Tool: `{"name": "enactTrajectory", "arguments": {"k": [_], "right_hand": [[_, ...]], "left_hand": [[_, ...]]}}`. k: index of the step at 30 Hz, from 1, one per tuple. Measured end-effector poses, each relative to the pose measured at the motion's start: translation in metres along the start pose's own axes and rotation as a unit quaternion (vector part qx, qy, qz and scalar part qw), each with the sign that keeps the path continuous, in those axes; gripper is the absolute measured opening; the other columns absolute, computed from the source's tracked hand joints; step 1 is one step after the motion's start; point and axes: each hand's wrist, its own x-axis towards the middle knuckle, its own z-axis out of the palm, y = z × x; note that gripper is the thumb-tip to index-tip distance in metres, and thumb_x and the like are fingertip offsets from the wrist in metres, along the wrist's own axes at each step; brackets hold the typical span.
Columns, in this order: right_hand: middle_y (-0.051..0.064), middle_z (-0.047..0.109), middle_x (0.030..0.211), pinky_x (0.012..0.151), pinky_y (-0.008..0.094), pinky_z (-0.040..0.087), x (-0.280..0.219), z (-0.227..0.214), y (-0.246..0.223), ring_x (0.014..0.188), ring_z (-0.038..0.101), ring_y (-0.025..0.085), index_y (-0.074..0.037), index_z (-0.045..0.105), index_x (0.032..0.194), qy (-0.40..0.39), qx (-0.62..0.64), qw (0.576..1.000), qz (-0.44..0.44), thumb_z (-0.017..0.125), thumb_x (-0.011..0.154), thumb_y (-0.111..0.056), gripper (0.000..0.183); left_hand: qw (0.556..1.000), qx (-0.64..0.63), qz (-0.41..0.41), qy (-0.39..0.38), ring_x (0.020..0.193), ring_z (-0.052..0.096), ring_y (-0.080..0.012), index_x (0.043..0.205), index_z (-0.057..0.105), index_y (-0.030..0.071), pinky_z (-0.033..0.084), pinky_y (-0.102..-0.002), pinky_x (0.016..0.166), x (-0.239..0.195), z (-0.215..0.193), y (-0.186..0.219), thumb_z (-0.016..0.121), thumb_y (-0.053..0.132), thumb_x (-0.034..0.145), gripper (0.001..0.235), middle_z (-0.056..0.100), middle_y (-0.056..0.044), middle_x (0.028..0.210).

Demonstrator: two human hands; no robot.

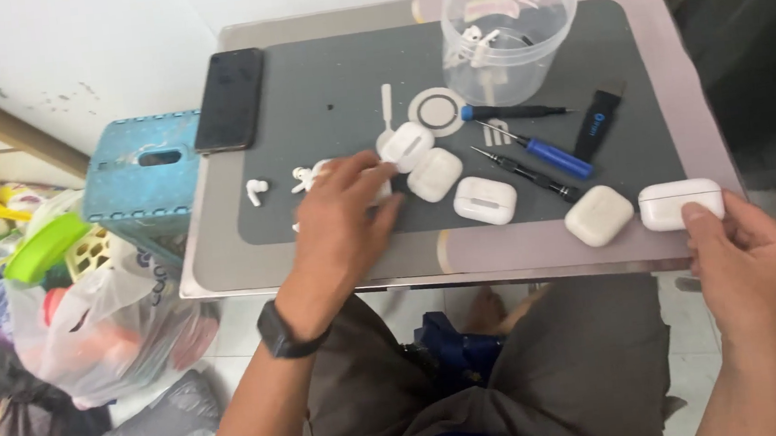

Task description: The person opens multiple white earbud cases, places earbuds into them, and closes the cases. They handle several cases and earbuds one by one, then place the closed cases into a clear plastic container.

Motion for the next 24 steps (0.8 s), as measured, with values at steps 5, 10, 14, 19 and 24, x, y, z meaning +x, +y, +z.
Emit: {"name": "enactTrajectory", "arguments": {"k": [5,10,14,19,24], "right_hand": [[0.017,0.073,0.112,0.073,0.041,0.053,-0.002,0.006,-0.002,0.089,0.066,0.024,0.004,0.070,0.140,0.019,-0.061,0.997,-0.051,0.074,0.108,-0.019,0.040],[0.009,0.064,0.091,0.053,0.029,0.043,-0.021,0.016,0.027,0.068,0.052,0.012,0.006,0.069,0.152,0.072,0.044,0.989,-0.122,0.066,0.118,-0.008,0.037],[0.010,0.067,0.085,0.064,0.028,0.052,-0.081,0.025,-0.006,0.063,0.057,0.015,-0.002,0.072,0.140,-0.028,0.117,0.983,-0.139,0.066,0.110,-0.006,0.030],[0.016,0.078,0.085,0.049,0.029,0.053,-0.100,0.063,-0.068,0.052,0.063,0.020,0.003,0.062,0.141,-0.239,0.272,0.932,-0.001,0.069,0.088,-0.014,0.057],[0.030,0.073,0.076,0.044,0.041,0.063,-0.096,0.103,-0.077,0.058,0.074,0.032,0.016,0.066,0.120,-0.324,0.402,0.851,-0.096,0.070,0.091,-0.009,0.039]], "left_hand": [[0.980,0.162,0.081,-0.077,0.082,0.064,-0.0344,0.103,0.067,0.013,0.053,-0.045,0.071,0.021,0.030,0.020,0.078,0.034,0.086,0.029,0.067,-0.007,0.084],[0.973,0.193,-0.002,-0.127,0.074,0.063,-0.0320,0.106,0.062,0.008,0.050,-0.043,0.057,0.016,0.058,0.027,0.066,0.026,0.090,0.025,0.066,-0.012,0.083],[0.996,0.085,-0.023,-0.009,0.076,0.058,-0.0332,0.126,0.057,0.011,0.047,-0.045,0.056,0.000,0.051,0.036,0.068,0.019,0.089,0.040,0.059,-0.011,0.099],[0.999,-0.014,0.044,0.022,0.100,0.063,-0.0347,0.149,0.047,0.008,0.055,-0.044,0.087,-0.025,0.011,0.054,0.074,0.018,0.100,0.056,0.058,-0.018,0.136],[0.977,-0.213,-0.006,0.026,0.109,0.071,-0.0337,0.140,0.060,0.010,0.063,-0.044,0.087,-0.038,-0.017,0.050,0.084,0.002,0.081,0.064,0.066,-0.015,0.127]]}}
